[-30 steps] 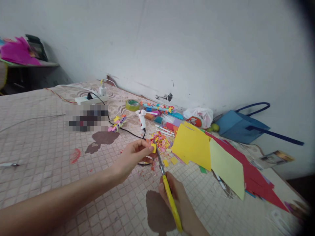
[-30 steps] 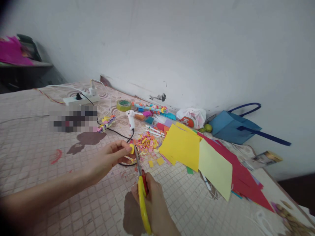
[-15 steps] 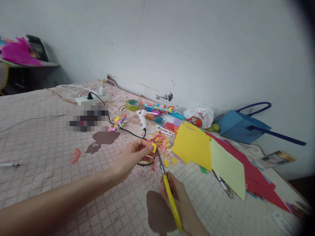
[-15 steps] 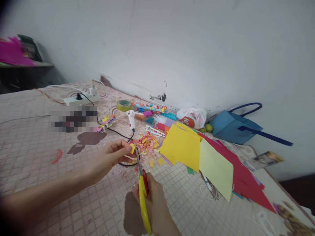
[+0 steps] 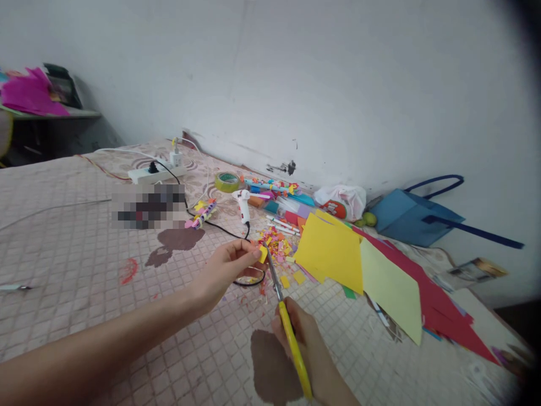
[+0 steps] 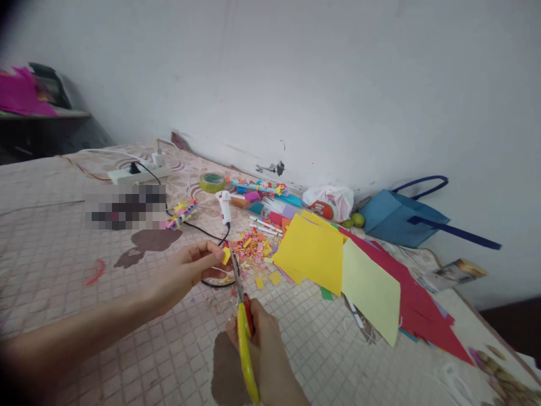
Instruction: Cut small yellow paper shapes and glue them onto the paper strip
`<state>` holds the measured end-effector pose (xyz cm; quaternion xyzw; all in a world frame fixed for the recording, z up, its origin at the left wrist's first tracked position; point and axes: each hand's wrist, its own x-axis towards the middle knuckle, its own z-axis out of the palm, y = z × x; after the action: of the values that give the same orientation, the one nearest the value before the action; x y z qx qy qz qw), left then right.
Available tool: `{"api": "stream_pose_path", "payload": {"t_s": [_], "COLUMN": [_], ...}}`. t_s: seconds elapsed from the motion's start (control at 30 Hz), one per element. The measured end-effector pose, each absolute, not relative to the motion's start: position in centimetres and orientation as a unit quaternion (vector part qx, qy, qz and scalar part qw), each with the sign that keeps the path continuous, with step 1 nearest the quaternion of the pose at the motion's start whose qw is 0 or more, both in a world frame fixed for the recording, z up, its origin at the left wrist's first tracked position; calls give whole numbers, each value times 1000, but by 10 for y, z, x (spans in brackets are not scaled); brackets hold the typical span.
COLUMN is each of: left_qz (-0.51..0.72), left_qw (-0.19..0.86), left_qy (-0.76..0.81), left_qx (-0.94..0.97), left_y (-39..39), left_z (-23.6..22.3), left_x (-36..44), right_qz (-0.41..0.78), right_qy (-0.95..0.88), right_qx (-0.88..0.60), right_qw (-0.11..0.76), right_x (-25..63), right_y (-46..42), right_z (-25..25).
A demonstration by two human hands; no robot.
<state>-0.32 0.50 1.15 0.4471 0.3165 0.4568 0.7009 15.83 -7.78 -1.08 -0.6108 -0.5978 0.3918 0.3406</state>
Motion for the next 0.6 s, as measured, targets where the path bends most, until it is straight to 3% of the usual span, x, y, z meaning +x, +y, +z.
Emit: {"api": "stream_pose_path", "payload": {"t_s": [0.6], "left_qz": [406], "left_qw": [709], "left_qy": [305], "left_qx": [490], "left_y": [19], "left_z": [16], "left_x": [-13], "right_qz": [395], "right_qy": [-602], "right_qx": [-605], "right_qw": [341], "right_x": [158], "right_y": [-80], "right_z": [-16]}}
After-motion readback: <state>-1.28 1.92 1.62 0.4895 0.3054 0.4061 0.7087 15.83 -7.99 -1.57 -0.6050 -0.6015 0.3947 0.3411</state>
